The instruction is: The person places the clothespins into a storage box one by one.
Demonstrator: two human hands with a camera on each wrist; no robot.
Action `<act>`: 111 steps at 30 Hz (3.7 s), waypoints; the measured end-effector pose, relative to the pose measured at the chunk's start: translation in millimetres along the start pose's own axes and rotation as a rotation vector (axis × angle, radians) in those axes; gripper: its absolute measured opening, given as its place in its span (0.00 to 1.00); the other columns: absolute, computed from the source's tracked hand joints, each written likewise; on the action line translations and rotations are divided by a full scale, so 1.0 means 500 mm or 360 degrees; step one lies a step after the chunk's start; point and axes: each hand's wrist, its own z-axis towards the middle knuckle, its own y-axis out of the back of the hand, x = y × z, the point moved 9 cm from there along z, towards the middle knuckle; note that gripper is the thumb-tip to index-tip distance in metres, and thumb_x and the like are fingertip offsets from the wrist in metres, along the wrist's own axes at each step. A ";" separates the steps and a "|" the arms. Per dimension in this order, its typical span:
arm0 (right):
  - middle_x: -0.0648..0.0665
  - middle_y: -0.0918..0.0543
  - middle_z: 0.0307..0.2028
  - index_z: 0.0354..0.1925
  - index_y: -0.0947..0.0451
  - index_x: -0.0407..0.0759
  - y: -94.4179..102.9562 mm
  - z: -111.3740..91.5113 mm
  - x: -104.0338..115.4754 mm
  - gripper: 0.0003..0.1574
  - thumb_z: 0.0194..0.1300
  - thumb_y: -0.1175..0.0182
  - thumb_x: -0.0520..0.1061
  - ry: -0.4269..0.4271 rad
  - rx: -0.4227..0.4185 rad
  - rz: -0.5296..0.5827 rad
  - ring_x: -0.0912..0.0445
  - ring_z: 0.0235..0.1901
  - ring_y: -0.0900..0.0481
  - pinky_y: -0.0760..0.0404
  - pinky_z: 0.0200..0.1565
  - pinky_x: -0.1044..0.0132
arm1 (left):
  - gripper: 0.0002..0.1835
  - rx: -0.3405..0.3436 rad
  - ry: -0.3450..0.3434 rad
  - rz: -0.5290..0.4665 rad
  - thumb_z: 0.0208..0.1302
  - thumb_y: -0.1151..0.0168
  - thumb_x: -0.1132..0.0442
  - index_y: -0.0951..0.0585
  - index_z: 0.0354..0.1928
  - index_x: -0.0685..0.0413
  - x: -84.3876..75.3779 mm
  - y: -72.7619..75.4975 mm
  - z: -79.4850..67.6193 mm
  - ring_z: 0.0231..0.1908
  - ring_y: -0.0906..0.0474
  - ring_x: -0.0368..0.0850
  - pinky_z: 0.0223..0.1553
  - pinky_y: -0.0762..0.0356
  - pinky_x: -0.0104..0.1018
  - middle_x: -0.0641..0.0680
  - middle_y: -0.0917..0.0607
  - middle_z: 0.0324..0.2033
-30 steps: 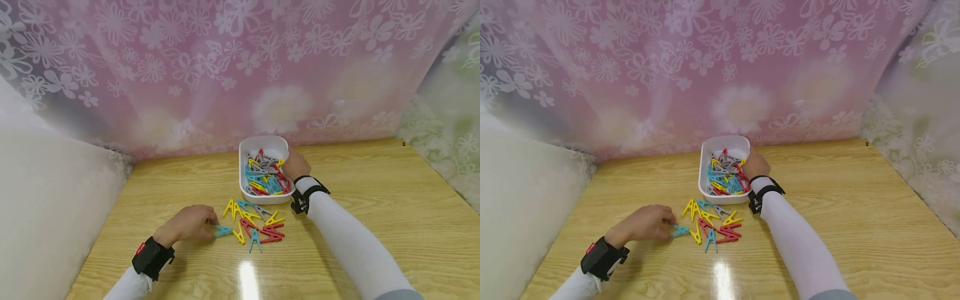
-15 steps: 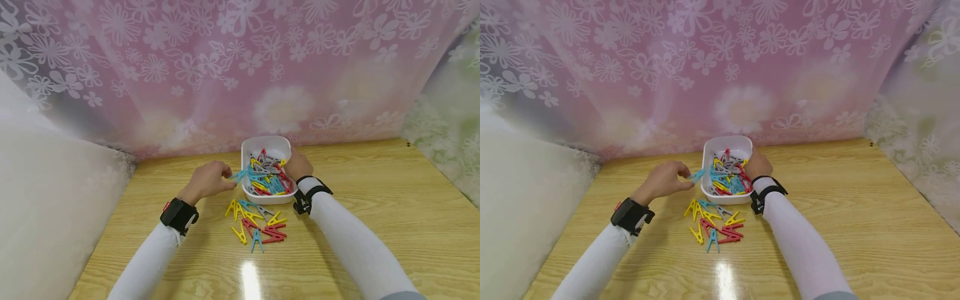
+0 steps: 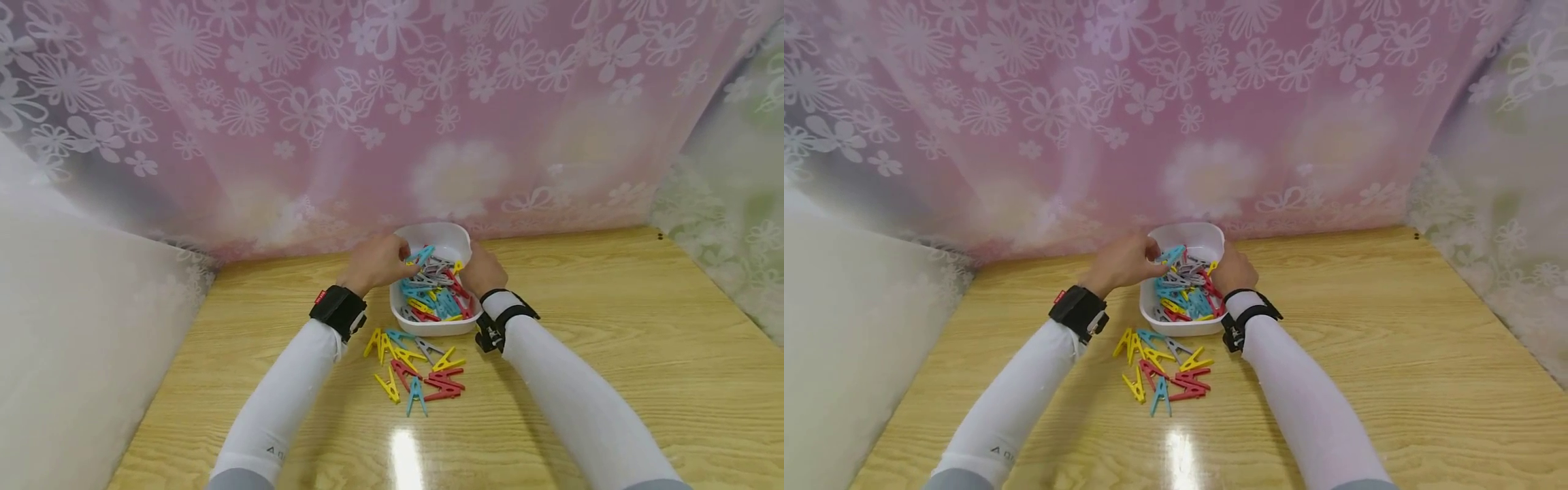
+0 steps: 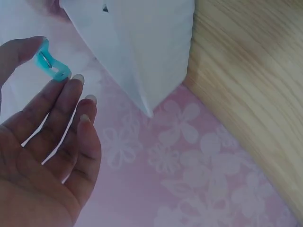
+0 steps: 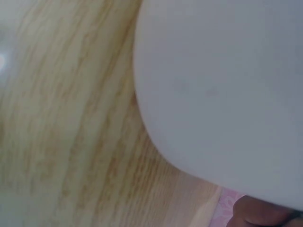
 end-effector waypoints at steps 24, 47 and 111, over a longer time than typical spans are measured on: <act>0.27 0.28 0.52 0.69 0.48 0.29 0.008 -0.018 -0.012 0.37 0.74 0.58 0.53 0.0167 0.0468 0.0150 0.44 0.36 0.21 0.19 0.32 0.56 | 0.16 -0.0013 0.0030 -0.0101 0.66 0.41 0.55 0.19 0.50 0.57 0.087 -0.053 -0.160 0.44 0.22 0.47 0.43 0.24 0.42 0.53 0.19 0.45; 0.34 0.23 0.34 0.67 0.42 0.27 0.031 -0.082 -0.001 0.33 0.72 0.49 0.44 0.0319 0.0564 0.0291 0.54 0.21 0.20 0.19 0.24 0.59 | 0.18 0.0252 0.0411 -0.0051 0.53 0.31 0.47 0.26 0.21 0.51 0.088 -0.127 -0.258 0.18 0.36 0.41 0.19 0.43 0.35 0.46 0.34 0.16; 0.34 0.20 0.34 0.69 0.42 0.30 0.024 -0.082 -0.031 0.32 0.73 0.51 0.44 0.0237 0.0428 0.0382 0.56 0.18 0.24 0.21 0.23 0.63 | 0.11 -0.0076 0.0588 0.0014 0.57 0.33 0.54 0.16 0.35 0.53 0.122 0.017 -0.196 0.21 0.28 0.45 0.19 0.33 0.37 0.51 0.21 0.25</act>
